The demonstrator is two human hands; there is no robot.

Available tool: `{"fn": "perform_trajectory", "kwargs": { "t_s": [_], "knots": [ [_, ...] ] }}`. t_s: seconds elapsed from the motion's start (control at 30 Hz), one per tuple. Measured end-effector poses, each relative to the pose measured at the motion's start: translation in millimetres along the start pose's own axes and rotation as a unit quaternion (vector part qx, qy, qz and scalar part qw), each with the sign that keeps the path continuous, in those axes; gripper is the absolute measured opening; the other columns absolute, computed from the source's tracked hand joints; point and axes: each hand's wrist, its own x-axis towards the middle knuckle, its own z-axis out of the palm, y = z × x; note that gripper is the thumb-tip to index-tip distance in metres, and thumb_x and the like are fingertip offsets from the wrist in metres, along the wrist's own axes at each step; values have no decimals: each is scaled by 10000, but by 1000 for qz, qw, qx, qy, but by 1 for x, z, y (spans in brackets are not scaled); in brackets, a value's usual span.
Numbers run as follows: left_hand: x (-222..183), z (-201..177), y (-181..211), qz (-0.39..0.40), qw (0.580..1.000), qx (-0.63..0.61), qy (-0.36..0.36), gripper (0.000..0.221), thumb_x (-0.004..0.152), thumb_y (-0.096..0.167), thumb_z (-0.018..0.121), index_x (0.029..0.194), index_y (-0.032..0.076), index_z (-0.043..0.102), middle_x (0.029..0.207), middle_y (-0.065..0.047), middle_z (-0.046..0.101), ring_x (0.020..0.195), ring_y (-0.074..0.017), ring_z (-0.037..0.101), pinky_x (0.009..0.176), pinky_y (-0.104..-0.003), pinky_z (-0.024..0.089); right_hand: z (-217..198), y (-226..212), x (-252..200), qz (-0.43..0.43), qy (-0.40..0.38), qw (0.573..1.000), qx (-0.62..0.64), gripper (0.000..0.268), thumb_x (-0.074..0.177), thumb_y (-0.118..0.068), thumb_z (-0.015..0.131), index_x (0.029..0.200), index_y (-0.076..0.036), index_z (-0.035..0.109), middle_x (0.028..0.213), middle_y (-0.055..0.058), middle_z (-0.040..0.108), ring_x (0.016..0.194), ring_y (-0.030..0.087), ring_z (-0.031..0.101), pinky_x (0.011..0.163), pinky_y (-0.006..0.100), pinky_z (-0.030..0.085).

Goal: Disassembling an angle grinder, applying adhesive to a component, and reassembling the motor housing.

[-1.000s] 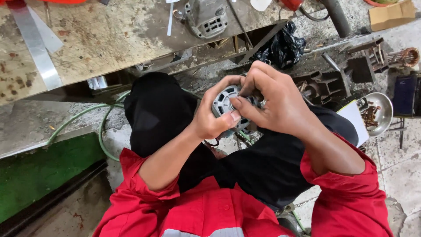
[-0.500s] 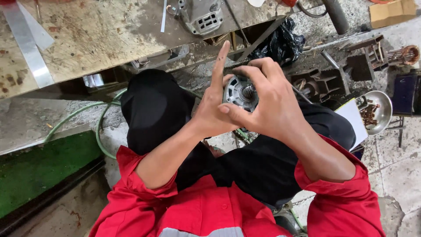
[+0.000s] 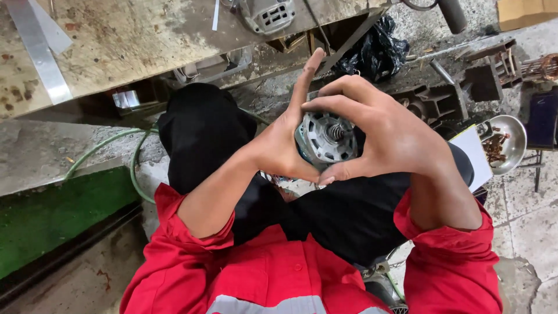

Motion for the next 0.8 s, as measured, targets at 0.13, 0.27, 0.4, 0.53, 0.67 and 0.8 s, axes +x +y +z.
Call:
{"fn": "perform_trajectory", "kwargs": {
  "t_s": [0.13,0.27,0.4,0.53,0.67,0.8],
  "knots": [
    [-1,0,1,6,999,-11,-47,1496,769,280,994,1662,189,-203,1789,-87,-234,1746,-367,-106,1462,-558,136,-1,0,-6,-5,-21,1000,11,993,636,-532,942,1408,-41,555,1365,217,539,1285,373,573,1047,479,495],
    [0,-2,9,-25,989,-51,-134,1405,762,232,914,1664,114,-157,1776,-49,-198,1730,-310,120,1374,-442,346,12,1,-14,-45,1,999,17,937,631,-524,981,1339,-49,594,1346,199,606,1249,368,647,1030,465,533],
    [-2,-2,9,1,983,-3,-184,1221,776,358,893,1678,87,116,1766,-87,-152,1722,-369,36,1392,-531,282,19,0,-22,-35,-10,999,36,926,642,-519,968,1347,-45,598,1374,188,615,1286,354,636,1019,474,534],
    [3,-5,33,-88,978,8,-187,1329,733,253,893,1638,144,-74,1764,-79,37,1457,-330,468,1059,-400,515,29,0,-29,-23,20,1000,-3,854,677,-493,957,1333,-74,605,1359,181,618,1270,345,632,1029,482,521],
    [5,-3,44,-163,963,94,-195,1266,658,396,840,1624,174,52,1554,-39,548,1196,-239,731,853,-319,548,30,-3,-28,-46,31,998,-14,795,733,-482,928,1305,-31,607,1349,207,618,1279,400,623,1077,516,514],
    [7,-11,42,-217,940,106,-239,1272,657,354,823,1630,190,20,1227,-52,687,961,-222,715,729,-331,557,29,-3,-31,-35,18,999,-1,797,718,-478,938,1304,-47,610,1369,190,631,1265,378,656,1003,472,543]
  ]
}}
